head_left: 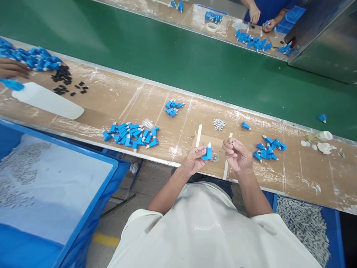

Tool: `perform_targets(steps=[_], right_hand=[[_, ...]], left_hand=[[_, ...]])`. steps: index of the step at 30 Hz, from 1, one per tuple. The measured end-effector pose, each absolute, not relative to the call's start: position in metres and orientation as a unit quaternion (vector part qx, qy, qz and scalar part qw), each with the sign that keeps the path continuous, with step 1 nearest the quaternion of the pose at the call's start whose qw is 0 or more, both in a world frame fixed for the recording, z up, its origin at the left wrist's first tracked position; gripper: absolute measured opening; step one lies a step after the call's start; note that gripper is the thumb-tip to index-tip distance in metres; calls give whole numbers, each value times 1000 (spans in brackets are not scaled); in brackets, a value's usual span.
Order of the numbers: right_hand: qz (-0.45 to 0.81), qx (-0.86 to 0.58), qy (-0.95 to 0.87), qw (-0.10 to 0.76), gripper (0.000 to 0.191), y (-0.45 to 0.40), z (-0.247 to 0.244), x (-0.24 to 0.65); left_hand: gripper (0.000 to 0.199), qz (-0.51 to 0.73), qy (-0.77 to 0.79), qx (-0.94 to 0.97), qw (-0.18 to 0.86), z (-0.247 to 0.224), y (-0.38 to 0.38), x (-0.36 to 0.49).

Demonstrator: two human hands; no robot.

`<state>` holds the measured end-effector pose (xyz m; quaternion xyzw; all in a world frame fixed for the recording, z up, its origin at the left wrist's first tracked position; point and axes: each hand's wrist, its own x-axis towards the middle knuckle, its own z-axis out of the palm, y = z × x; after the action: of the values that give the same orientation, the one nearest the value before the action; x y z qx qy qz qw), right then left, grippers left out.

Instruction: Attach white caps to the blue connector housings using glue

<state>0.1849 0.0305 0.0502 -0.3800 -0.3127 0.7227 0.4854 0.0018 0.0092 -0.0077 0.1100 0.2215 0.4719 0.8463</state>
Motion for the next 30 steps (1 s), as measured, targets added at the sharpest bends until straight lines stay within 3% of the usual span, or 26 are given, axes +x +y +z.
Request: perform_targets(steps=[10, 20, 25, 30], right_hand=[[638, -447, -384, 496, 40, 22, 45, 175], [609, -485, -418, 468, 45, 17, 48, 170], [588, -482, -468, 451, 39, 10, 55, 167], [561, -494, -512, 423, 37, 6, 63, 162]], left_hand=[[23, 459, 253, 96, 846, -12, 10, 4], [31, 469, 254, 115, 838, -8, 9, 1], [46, 487, 265, 146, 819, 1, 8, -3], [49, 492, 288, 171, 804, 8, 7, -5]])
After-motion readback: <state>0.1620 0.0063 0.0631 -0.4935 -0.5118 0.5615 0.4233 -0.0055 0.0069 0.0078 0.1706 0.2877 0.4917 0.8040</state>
